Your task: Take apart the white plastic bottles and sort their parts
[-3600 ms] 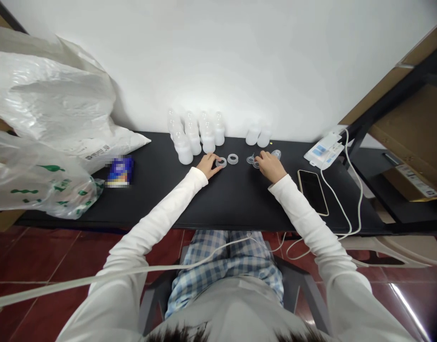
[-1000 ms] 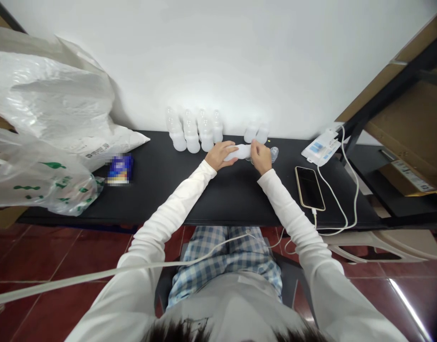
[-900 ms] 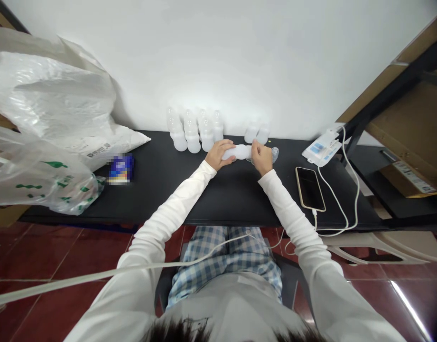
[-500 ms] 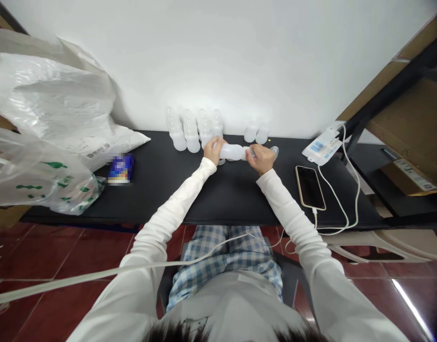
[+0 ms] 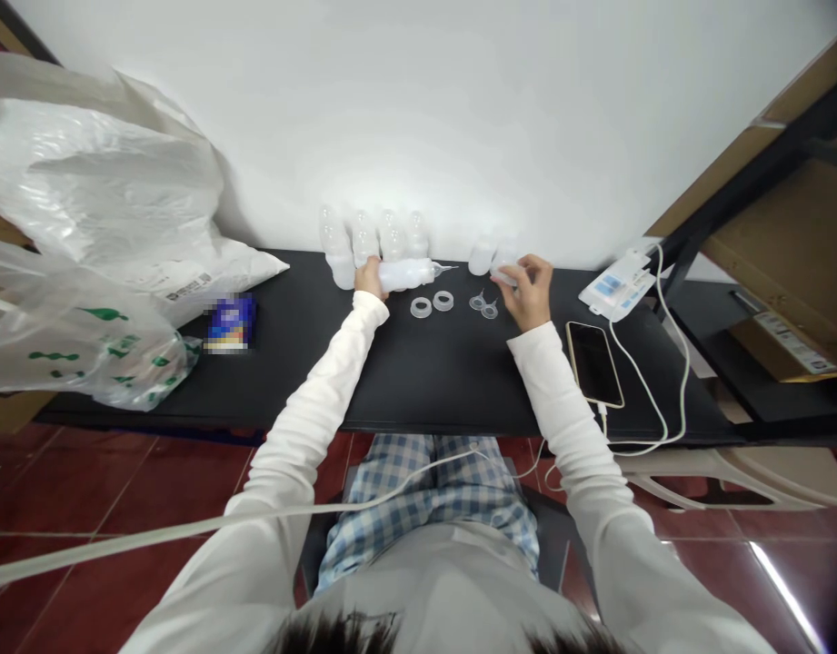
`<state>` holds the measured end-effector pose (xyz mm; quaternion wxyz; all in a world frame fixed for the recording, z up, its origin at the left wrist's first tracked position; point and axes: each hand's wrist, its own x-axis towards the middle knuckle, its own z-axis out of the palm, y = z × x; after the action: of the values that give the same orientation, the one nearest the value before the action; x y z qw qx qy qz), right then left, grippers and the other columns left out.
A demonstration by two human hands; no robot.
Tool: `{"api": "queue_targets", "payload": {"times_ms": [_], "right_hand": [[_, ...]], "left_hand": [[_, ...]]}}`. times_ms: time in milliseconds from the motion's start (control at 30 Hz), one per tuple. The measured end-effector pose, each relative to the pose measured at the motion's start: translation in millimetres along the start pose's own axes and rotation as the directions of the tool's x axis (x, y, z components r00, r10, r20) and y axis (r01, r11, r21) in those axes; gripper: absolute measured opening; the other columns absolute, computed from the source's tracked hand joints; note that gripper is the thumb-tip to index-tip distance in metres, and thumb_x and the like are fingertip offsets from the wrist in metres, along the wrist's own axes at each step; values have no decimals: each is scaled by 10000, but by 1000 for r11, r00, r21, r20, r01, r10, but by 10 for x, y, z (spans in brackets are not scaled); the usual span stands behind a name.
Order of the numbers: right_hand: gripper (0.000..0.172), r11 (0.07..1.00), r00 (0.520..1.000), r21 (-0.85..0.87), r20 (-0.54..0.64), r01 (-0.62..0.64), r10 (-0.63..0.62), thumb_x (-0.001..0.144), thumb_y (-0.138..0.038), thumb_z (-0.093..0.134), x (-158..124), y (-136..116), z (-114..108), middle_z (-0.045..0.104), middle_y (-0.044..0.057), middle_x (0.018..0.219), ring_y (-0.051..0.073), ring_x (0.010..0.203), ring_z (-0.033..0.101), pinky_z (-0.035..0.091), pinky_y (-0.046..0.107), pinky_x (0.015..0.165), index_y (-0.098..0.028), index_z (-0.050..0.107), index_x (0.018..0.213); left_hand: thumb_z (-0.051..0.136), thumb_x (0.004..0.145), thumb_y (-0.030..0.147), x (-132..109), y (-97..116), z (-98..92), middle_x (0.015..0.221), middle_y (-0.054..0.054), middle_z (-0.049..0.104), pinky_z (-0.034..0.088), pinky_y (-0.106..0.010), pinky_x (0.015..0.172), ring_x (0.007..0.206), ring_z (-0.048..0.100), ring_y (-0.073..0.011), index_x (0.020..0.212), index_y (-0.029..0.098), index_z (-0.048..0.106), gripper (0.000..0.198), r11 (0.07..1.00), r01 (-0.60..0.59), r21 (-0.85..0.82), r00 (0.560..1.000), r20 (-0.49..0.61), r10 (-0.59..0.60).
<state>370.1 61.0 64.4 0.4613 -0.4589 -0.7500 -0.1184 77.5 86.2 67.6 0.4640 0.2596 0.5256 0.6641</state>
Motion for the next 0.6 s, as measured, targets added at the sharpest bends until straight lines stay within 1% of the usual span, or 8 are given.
{"api": "queue_targets", "payload": {"times_ms": [67, 133, 267, 333, 400, 467, 500, 600], "right_hand": [[393, 999, 997, 11, -52, -53, 54, 907, -571, 561, 54, 72, -129, 520, 118, 1121, 259, 1043, 564, 505, 479, 935, -252, 639, 1124], [465, 995, 992, 25, -80, -97, 99, 907, -622, 524, 93, 121, -240, 524, 103, 1077, 240, 992, 572, 520, 460, 902, -234, 619, 1145], [457, 981, 981, 54, -56, -184, 187, 993, -571, 329, 121, 190, -356, 567, 72, 955, 197, 885, 577, 525, 394, 814, -208, 607, 1014], [443, 976, 975, 19, -30, -218, 219, 997, -550, 322, 119, 229, -370, 576, 74, 938, 196, 878, 573, 510, 387, 821, -203, 597, 964], [424, 965, 967, -71, -4, -254, 255, 976, -559, 378, 103, 275, -362, 573, 92, 964, 211, 907, 563, 492, 399, 853, -197, 598, 965], [421, 939, 951, -190, 63, -286, 302, 950, -569, 435, 65, 326, -334, 564, 117, 998, 240, 949, 552, 472, 426, 878, -187, 609, 984], [421, 923, 936, -248, 121, -295, 332, 937, -571, 459, 39, 351, -314, 562, 126, 1006, 256, 962, 547, 464, 443, 882, -183, 614, 992], [425, 879, 855, -370, 305, -299, 419, 909, -573, 508, -39, 402, -256, 566, 138, 1008, 288, 969, 540, 449, 482, 863, -177, 614, 1022]], "left_hand": [[558, 753, 401, -8, 11, -2, 568, 9, 422, 198, -206, 352, 450, 414, -107, 704, 178, 536, 230, 1000, 3, 10, 999, -51, -3], [552, 747, 416, -36, 6, 13, 575, 4, 437, 205, -201, 352, 457, 429, -108, 701, 175, 538, 246, 1000, -2, 14, 999, -45, 3], [556, 737, 453, -100, -49, 38, 588, -5, 463, 222, -198, 347, 467, 453, -116, 719, 166, 568, 287, 1000, -12, 20, 1000, 5, 12], [574, 731, 473, -120, -90, 40, 609, -9, 480, 254, -201, 355, 486, 480, -126, 757, 165, 595, 309, 1000, -5, 26, 1000, 22, 5], [596, 724, 490, -130, -127, 42, 642, -17, 506, 302, -208, 373, 523, 519, -142, 798, 166, 620, 333, 1000, -8, 30, 999, 42, 7], [600, 724, 501, -136, -152, 48, 661, -25, 521, 331, -217, 387, 553, 543, -155, 818, 165, 635, 351, 999, -7, 39, 998, 59, 4], [596, 729, 504, -138, -158, 51, 660, -27, 522, 333, -219, 387, 555, 544, -157, 817, 164, 638, 354, 999, -4, 47, 998, 65, 1], [580, 746, 500, -154, -153, 65, 649, -29, 515, 312, -217, 377, 536, 517, -146, 781, 162, 637, 345, 997, -2, 79, 998, 69, -3]]}}
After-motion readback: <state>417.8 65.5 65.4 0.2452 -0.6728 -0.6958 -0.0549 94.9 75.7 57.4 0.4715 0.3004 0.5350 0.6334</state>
